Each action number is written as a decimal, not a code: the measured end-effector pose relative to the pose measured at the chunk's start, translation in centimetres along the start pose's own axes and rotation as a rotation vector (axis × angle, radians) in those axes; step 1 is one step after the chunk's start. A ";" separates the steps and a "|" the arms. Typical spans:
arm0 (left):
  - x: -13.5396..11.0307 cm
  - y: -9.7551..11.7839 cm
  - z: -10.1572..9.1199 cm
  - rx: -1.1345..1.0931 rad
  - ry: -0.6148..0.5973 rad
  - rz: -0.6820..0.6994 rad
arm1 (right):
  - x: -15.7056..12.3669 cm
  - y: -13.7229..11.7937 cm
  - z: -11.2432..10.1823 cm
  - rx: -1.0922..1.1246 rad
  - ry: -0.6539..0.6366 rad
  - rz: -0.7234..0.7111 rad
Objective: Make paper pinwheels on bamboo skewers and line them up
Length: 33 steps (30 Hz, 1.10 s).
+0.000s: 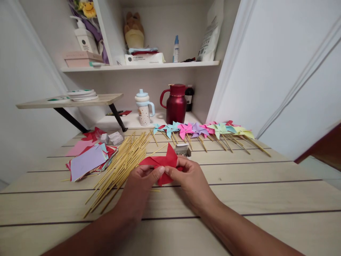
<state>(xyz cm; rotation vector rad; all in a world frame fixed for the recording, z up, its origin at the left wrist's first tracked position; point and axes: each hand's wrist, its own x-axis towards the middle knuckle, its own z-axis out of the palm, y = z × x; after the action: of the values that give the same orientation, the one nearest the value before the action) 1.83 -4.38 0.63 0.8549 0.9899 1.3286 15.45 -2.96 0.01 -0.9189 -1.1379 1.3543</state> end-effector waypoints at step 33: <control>1.1 3.0 -2.3 -0.303 0.065 -0.144 | -0.8 0.4 -1.3 -0.956 0.026 -0.869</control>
<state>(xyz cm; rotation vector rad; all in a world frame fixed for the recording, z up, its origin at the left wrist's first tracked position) -1.43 -3.17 2.48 0.5052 0.8552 1.3462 16.68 -3.53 -0.75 -0.8811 -1.9045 0.0425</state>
